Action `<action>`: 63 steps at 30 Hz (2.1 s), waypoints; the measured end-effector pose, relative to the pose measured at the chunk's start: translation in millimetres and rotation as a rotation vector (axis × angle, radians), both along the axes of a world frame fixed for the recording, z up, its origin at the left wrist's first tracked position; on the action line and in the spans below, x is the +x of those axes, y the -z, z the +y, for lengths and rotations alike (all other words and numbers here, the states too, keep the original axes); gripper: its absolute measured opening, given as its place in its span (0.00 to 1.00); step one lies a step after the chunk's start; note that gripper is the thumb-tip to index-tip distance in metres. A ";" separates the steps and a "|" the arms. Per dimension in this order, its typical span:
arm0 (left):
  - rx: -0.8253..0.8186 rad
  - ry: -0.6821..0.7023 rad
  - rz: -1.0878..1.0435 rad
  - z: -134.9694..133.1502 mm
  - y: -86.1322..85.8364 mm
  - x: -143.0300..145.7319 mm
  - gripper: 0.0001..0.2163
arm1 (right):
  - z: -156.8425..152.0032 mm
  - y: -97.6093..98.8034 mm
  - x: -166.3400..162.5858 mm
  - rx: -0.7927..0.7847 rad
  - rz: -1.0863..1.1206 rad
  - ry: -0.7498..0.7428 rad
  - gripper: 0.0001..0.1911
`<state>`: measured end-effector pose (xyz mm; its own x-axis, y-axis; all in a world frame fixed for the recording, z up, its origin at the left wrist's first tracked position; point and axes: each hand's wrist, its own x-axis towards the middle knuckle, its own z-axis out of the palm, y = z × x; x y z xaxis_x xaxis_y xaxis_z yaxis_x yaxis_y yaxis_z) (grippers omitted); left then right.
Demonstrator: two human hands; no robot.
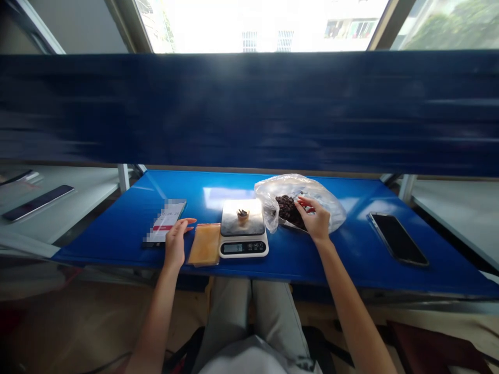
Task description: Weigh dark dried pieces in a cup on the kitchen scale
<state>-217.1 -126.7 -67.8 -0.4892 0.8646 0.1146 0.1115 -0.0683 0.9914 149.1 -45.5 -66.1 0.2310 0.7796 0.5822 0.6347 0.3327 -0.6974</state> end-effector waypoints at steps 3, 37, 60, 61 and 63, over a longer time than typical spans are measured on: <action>0.001 0.009 -0.009 -1.1 -0.3 2.3 0.13 | -0.5 1.1 2.8 -0.017 -0.041 0.026 0.20; 0.012 0.054 0.048 -1.6 5.3 14.1 0.14 | -23.4 -30.2 -115.6 0.105 -0.141 -0.432 0.07; 0.001 0.064 0.011 -3.9 2.2 11.5 0.13 | -30.0 -39.5 -111.6 0.029 -0.287 -0.472 0.08; -0.001 0.066 0.011 -4.3 1.9 11.2 0.13 | -29.4 -41.1 -111.4 0.012 -0.257 -0.494 0.08; -0.004 0.065 0.012 -4.8 1.5 10.7 0.13 | -28.8 -45.8 -109.6 -0.004 -0.222 -0.521 0.09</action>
